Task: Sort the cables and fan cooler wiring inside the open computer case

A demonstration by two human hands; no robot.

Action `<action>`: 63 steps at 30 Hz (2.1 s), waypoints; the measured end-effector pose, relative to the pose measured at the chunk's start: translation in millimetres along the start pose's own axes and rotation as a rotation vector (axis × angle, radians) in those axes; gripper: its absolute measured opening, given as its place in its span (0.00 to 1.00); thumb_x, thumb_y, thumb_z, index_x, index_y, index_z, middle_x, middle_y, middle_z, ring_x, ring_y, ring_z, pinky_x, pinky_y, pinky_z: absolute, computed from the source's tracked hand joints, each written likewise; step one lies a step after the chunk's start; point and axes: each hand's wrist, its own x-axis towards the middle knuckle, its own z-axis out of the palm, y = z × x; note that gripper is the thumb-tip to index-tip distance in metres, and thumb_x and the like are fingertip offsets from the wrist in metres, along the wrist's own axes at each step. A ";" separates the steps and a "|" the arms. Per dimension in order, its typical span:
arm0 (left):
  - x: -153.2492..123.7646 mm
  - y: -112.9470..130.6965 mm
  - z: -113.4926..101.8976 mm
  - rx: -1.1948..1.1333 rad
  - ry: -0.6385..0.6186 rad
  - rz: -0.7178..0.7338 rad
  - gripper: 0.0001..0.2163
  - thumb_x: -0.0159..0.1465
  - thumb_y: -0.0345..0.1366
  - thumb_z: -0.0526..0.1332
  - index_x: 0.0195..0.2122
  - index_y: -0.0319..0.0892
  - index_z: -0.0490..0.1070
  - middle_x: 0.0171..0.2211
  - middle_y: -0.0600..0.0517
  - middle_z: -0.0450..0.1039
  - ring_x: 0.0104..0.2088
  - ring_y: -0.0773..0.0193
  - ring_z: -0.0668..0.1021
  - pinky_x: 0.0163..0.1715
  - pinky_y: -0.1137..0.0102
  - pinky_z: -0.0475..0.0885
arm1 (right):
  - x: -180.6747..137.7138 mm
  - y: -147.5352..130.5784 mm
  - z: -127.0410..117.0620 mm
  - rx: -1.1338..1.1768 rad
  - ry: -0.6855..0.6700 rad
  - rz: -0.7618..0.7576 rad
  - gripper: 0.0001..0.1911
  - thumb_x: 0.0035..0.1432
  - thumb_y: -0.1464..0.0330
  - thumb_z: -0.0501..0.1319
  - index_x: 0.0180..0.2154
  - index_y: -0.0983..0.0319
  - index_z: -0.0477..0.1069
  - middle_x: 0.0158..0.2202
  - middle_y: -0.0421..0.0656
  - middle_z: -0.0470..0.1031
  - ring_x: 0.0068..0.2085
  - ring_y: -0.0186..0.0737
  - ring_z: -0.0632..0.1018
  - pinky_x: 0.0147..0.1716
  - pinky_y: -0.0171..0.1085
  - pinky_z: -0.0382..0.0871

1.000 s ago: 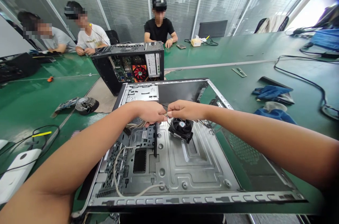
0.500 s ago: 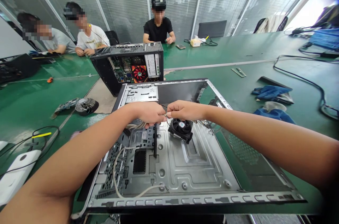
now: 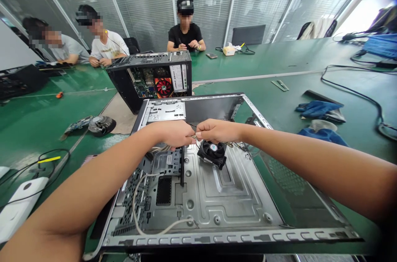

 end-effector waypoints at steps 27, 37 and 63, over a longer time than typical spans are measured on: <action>-2.9 2.9 -0.7 0.070 0.003 -0.018 0.15 0.65 0.42 0.50 0.40 0.40 0.73 0.19 0.51 0.74 0.23 0.61 0.73 0.30 0.68 0.64 | 0.8 3.7 0.5 0.073 -0.023 0.004 0.14 0.60 0.58 0.58 0.30 0.62 0.62 0.19 0.31 0.56 0.19 0.27 0.58 0.18 0.30 0.49; -3.4 5.3 0.0 0.104 -0.003 -0.039 0.18 0.67 0.43 0.47 0.39 0.38 0.73 0.19 0.50 0.74 0.23 0.62 0.72 0.28 0.68 0.64 | 2.1 3.1 1.9 0.010 0.008 -0.010 0.14 0.60 0.59 0.58 0.29 0.61 0.61 0.20 0.32 0.56 0.20 0.28 0.58 0.19 0.31 0.53; -3.2 1.6 1.2 0.027 -0.073 0.001 0.18 0.65 0.44 0.49 0.43 0.39 0.72 0.20 0.51 0.74 0.24 0.60 0.74 0.30 0.66 0.65 | -4.1 -6.0 2.7 -0.248 -0.007 -0.011 0.13 0.61 0.59 0.54 0.31 0.62 0.62 0.23 0.34 0.56 0.24 0.29 0.60 0.22 0.32 0.55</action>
